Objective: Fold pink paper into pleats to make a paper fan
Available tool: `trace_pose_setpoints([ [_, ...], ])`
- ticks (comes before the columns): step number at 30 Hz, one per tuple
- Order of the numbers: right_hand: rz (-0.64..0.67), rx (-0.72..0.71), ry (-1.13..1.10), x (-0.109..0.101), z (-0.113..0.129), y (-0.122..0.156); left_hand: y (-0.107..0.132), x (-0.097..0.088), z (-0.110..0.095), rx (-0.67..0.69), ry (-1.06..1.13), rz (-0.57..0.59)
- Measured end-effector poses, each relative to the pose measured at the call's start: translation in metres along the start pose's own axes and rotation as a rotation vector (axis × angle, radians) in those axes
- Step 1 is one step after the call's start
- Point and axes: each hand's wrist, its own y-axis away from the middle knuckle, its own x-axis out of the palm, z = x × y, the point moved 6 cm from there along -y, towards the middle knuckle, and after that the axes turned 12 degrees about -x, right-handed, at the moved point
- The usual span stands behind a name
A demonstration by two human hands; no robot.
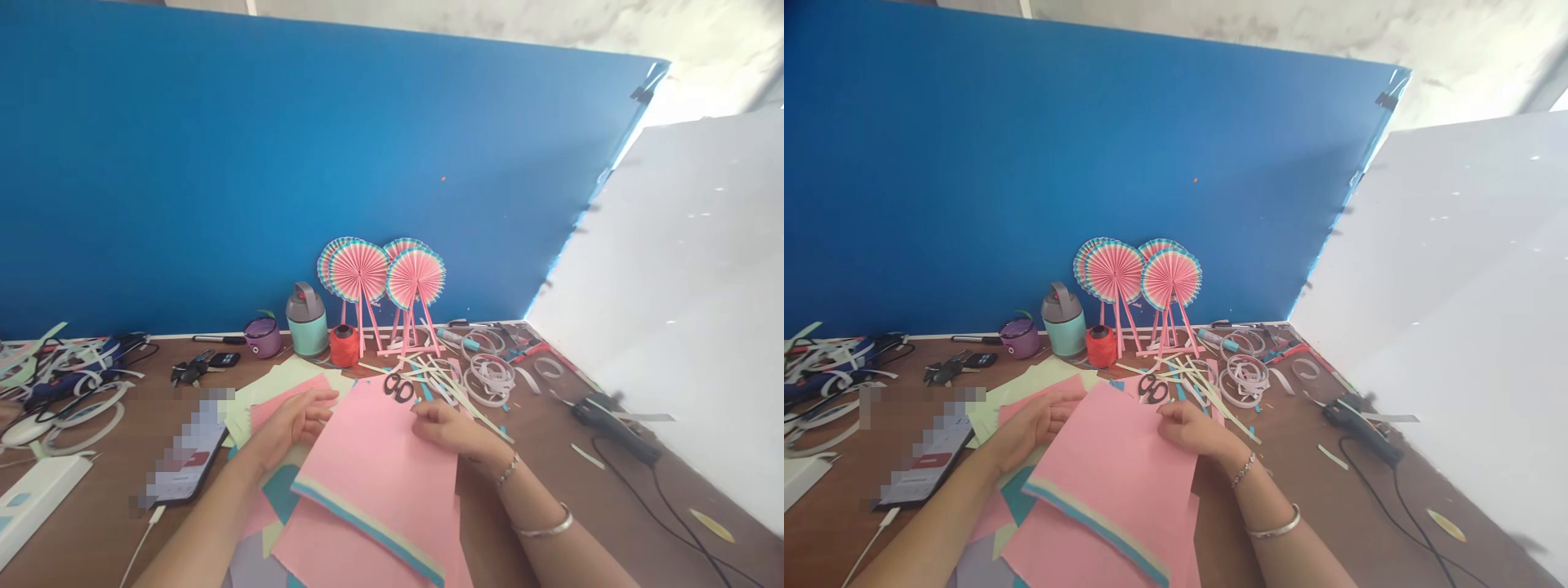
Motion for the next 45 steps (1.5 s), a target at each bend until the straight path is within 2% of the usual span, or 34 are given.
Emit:
trace_pose_setpoints([
  [5,0.118,-0.029,0.053,0.011,0.002,0.003,0.002,0.020,-0.001,0.167,-0.211,0.082],
  [9,0.137,-0.033,0.092,0.012,0.002,0.002,0.001,0.021,-0.002,0.171,-0.286,-0.028],
  [11,0.057,-0.025,0.107,0.006,0.002,-0.001,0.001,0.018,-0.001,0.157,-0.263,-0.016],
  [13,-0.111,-0.006,0.146,-0.007,0.001,-0.003,0.001,0.014,0.001,0.146,-0.261,-0.018],
  [15,-0.265,0.005,0.195,-0.020,-0.001,-0.003,0.002,0.007,0.004,0.115,-0.303,-0.087],
  [17,-0.324,0.008,0.215,-0.027,-0.004,-0.003,0.005,0.003,0.008,0.072,-0.358,-0.156],
  [19,-0.312,0.012,0.220,-0.028,-0.006,-0.002,0.006,0.003,0.009,0.056,-0.403,-0.175],
  [24,-0.191,-0.003,0.283,-0.017,-0.006,-0.001,0.001,0.013,0.009,0.046,-0.512,-0.091],
  [27,-0.150,0.000,0.377,-0.012,-0.007,-0.002,-0.005,0.013,0.010,0.060,-0.579,-0.101],
  [32,-0.128,-0.013,0.453,-0.010,-0.015,-0.004,-0.002,0.019,0.005,0.180,-0.735,-0.196],
  [34,-0.123,-0.015,0.476,-0.009,-0.016,-0.004,0.006,0.030,-0.002,0.314,-0.862,-0.280],
  [37,-0.141,-0.043,0.539,-0.009,-0.010,-0.005,0.021,0.058,-0.006,0.547,-1.101,-0.260],
  [39,-0.268,-0.115,0.620,-0.017,-0.001,-0.004,0.024,0.071,-0.001,0.596,-1.242,-0.235],
  [42,-0.625,-0.243,0.761,-0.040,0.014,0.004,0.021,0.075,0.008,0.610,-1.349,-0.255],
  [44,-0.808,-0.246,0.857,-0.054,0.014,0.012,0.015,0.070,0.011,0.614,-1.359,-0.321],
  [45,-0.864,-0.199,0.913,-0.060,0.011,0.015,0.013,0.066,0.011,0.609,-1.355,-0.359],
])
